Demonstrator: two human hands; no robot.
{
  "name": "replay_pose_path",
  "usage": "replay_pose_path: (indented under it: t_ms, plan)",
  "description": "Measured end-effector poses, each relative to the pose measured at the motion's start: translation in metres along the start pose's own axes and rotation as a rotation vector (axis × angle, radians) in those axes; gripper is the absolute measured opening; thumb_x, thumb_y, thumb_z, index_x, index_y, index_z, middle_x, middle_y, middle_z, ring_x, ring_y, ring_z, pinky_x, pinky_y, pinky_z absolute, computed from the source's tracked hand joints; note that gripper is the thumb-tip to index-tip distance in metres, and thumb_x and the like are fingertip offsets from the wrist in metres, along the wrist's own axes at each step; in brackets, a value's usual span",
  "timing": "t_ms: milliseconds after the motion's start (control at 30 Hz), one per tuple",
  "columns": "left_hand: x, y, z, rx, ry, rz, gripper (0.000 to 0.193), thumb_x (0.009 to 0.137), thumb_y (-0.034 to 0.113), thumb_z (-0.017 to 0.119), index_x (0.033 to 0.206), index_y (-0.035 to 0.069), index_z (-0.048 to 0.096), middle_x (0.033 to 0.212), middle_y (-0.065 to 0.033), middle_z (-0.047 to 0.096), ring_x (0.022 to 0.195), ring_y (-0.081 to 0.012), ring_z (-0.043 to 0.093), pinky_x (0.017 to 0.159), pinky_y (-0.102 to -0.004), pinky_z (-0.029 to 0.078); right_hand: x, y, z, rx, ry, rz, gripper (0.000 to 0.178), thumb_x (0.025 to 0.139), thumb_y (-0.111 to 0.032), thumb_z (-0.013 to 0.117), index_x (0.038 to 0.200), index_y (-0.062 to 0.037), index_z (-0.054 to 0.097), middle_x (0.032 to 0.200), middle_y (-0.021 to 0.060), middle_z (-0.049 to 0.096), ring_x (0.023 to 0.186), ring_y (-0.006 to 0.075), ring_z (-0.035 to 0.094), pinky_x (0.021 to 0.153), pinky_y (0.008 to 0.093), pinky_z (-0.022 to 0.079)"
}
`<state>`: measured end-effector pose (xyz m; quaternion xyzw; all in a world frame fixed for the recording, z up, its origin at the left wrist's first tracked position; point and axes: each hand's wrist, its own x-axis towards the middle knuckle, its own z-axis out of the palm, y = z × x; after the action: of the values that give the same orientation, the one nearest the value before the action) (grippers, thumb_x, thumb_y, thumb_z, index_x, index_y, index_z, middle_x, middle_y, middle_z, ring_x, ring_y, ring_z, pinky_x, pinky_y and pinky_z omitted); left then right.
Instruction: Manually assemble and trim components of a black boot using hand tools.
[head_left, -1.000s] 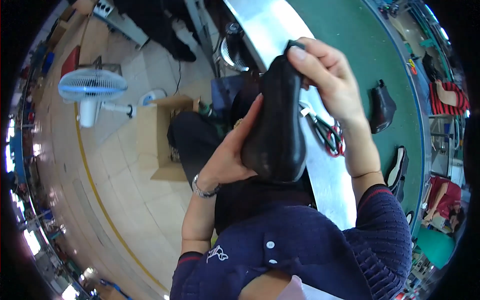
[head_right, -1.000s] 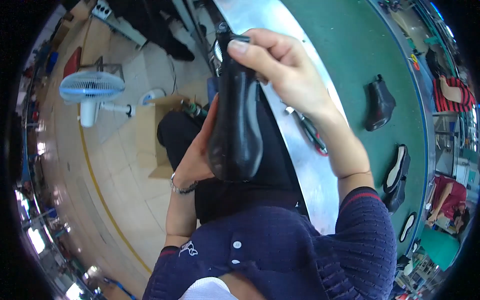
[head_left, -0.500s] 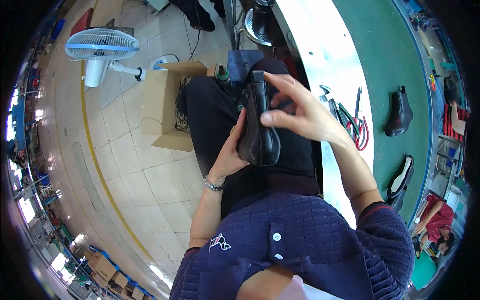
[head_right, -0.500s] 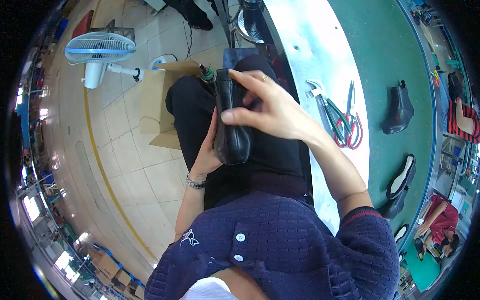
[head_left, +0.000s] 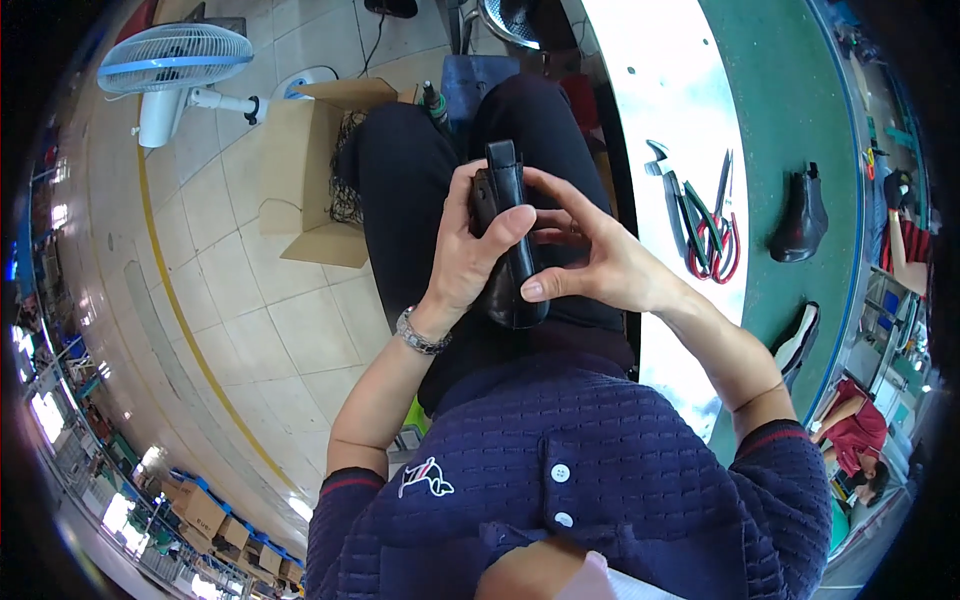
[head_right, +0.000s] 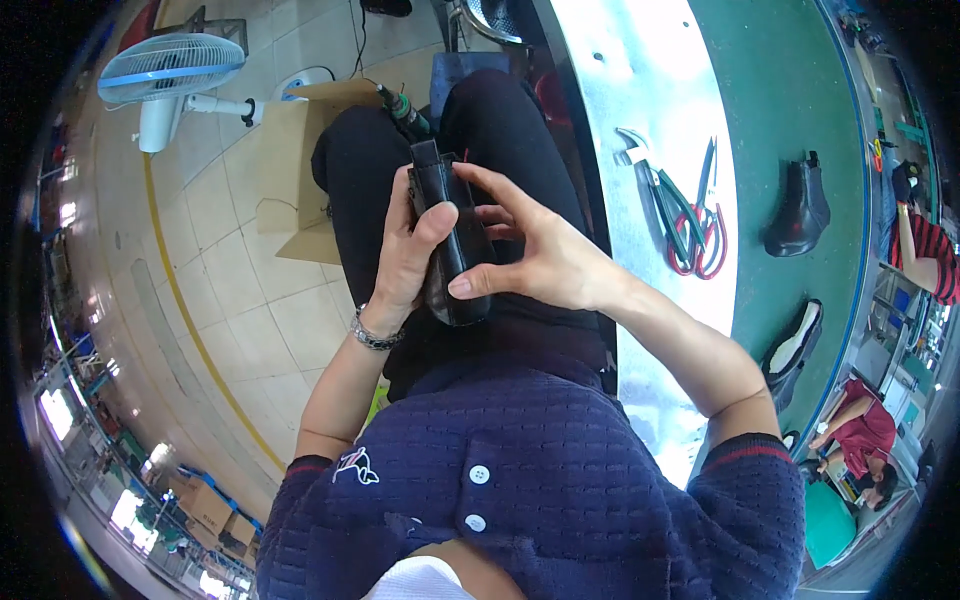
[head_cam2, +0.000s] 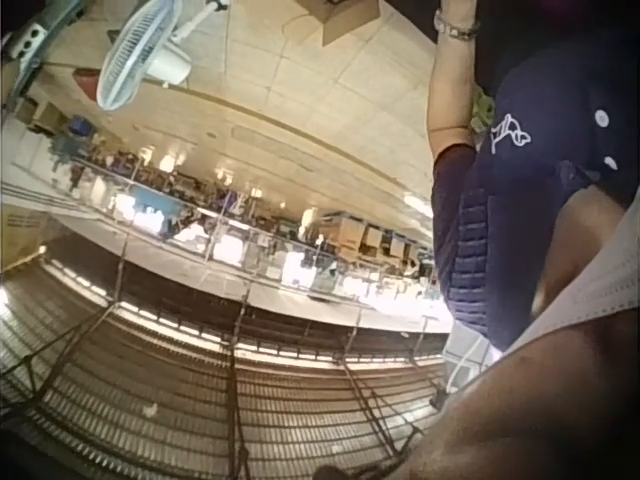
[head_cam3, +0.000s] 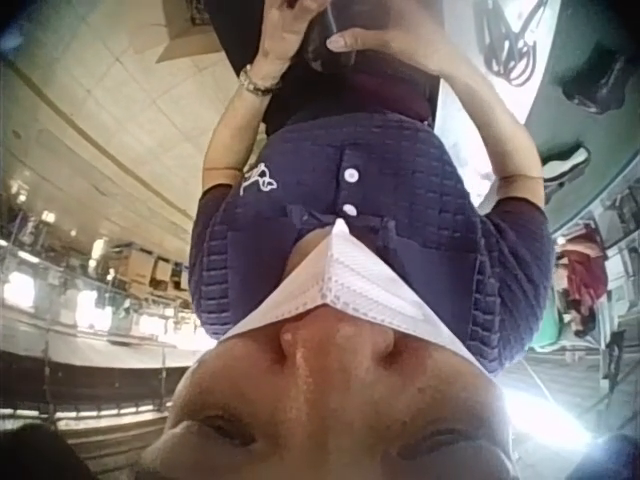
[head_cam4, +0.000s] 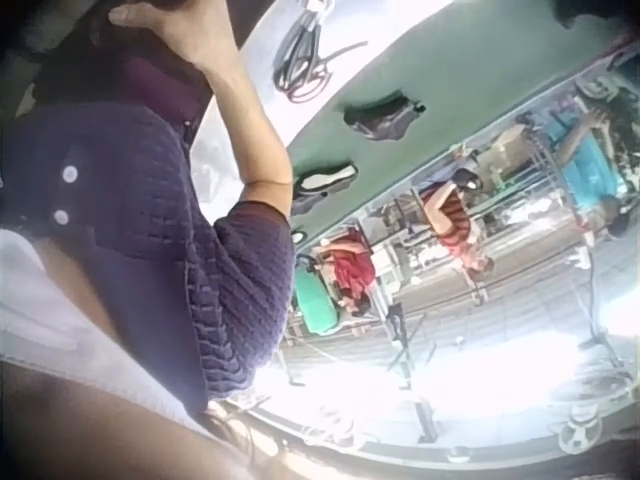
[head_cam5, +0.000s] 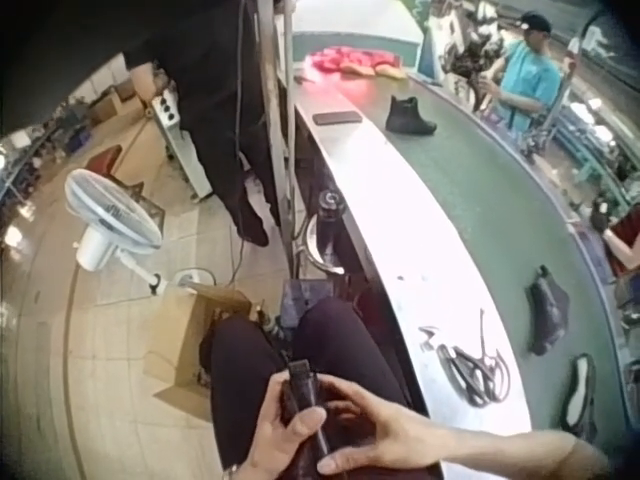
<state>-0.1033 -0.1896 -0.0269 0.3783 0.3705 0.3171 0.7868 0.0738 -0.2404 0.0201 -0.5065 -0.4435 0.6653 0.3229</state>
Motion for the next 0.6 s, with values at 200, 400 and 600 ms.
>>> replay_pose_path:
  t_ms: [200,400,600]
  plan:
    - [0.003,0.000,0.003,0.100,0.113,0.036,0.051,0.077,0.036,0.080,0.109,0.007,0.052,0.091,-0.0009,0.053,0.080,-0.0085,0.053,0.072,-0.0246,0.049,0.005,-0.018,0.002,-0.158,-0.019,0.136,0.104,0.073,-0.024,0.084,0.153,-0.0125,0.018,0.130,0.0232,0.054,0.123,0.0354,0.052,0.100,0.0487,0.046]
    - [0.008,0.003,0.004,0.102,0.138,0.050,0.046,0.079,0.036,0.079,0.102,0.006,0.052,0.086,-0.0010,0.055,0.076,-0.0081,0.055,0.068,-0.0231,0.050,0.009,-0.022,0.007,-0.425,0.006,0.048,0.091,0.081,-0.028,0.077,0.147,0.0025,0.022,0.100,0.0260,0.063,0.095,0.0389,0.063,0.079,0.0434,0.054]
    - [0.019,-0.001,-0.006,0.064,0.210,0.089,0.039,0.088,0.042,0.069,0.094,0.008,0.051,0.082,0.0014,0.053,0.070,-0.0050,0.053,0.062,-0.0221,0.048,0.011,-0.004,0.023,-0.712,0.170,-0.126,0.084,0.084,-0.042,0.070,0.141,0.0079,0.033,0.080,0.0264,0.066,0.069,0.0408,0.067,0.063,0.0423,0.054]
